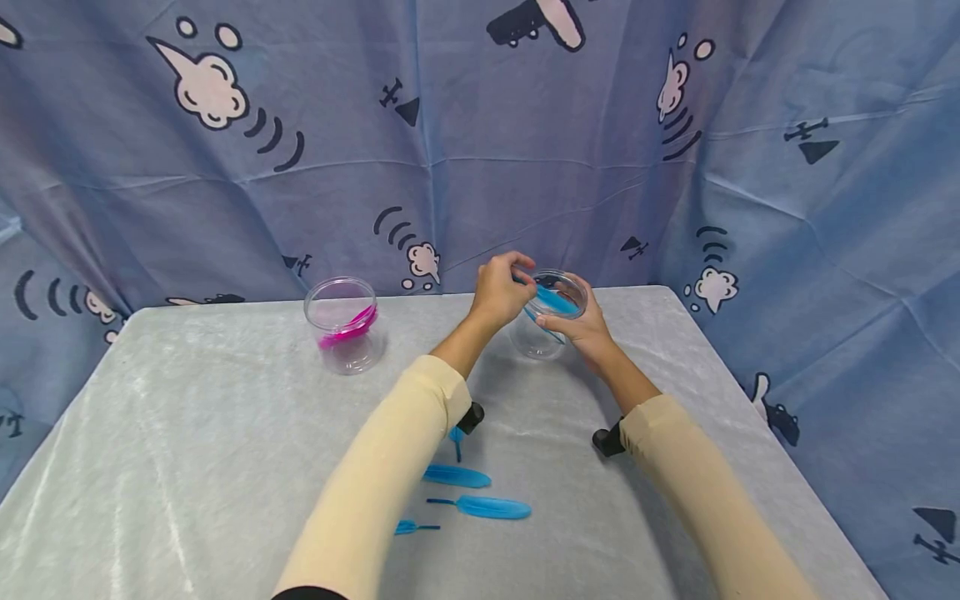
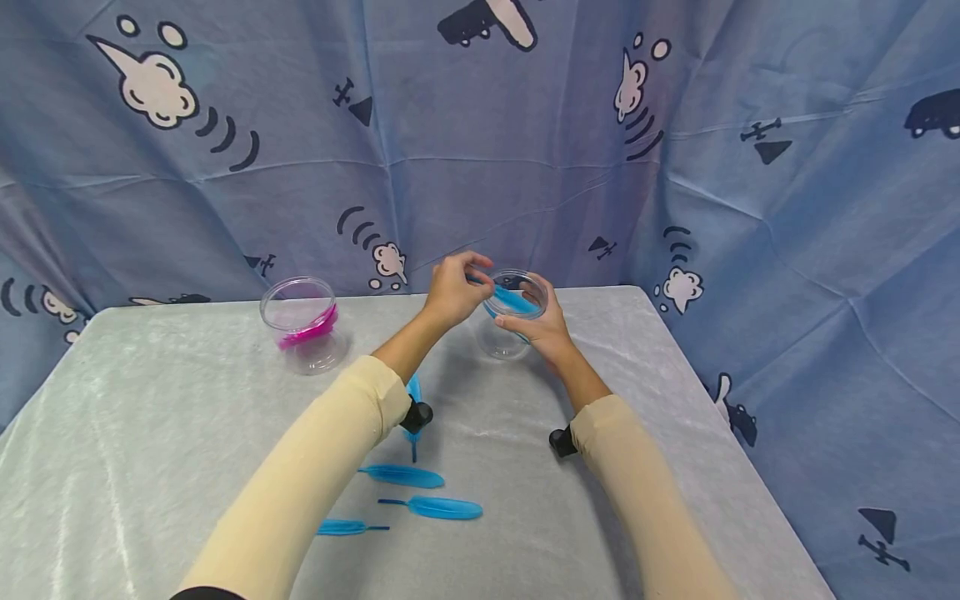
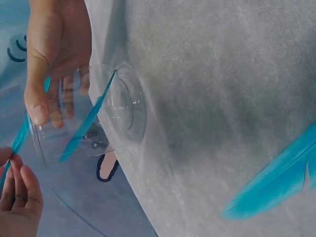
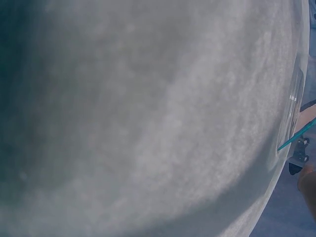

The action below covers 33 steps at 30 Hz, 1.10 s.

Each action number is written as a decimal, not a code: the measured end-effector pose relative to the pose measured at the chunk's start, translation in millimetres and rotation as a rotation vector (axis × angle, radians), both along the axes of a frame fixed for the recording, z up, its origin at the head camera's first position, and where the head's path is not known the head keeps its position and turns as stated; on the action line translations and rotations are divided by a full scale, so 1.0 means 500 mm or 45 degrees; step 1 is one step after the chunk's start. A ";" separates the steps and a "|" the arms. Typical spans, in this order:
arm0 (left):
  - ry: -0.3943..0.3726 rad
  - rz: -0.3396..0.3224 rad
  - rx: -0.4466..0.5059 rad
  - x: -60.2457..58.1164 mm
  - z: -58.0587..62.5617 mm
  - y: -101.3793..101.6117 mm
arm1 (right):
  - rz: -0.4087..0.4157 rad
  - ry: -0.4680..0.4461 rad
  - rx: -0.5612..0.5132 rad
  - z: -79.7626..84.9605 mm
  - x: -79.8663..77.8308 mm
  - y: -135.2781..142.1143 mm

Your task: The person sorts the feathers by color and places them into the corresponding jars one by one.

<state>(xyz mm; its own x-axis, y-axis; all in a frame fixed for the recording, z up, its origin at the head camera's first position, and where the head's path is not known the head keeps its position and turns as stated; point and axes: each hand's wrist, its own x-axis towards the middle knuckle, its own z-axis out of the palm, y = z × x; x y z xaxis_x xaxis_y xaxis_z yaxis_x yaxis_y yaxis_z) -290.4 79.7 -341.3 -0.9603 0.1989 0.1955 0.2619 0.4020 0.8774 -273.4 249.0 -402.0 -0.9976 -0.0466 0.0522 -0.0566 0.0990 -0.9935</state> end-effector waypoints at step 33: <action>-0.076 -0.568 -0.107 0.029 -0.038 -0.157 | -0.026 -0.010 0.019 -0.007 -0.003 0.002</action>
<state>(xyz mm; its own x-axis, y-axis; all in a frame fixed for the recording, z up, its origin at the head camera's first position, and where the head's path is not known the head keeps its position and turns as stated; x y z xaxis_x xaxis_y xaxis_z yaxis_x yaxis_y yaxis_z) -275.8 1.0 -360.3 -0.7862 0.6084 0.1081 0.3756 0.3316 0.8654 -275.0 249.8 -405.2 -0.9987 -0.0270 0.0436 -0.0465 0.1152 -0.9923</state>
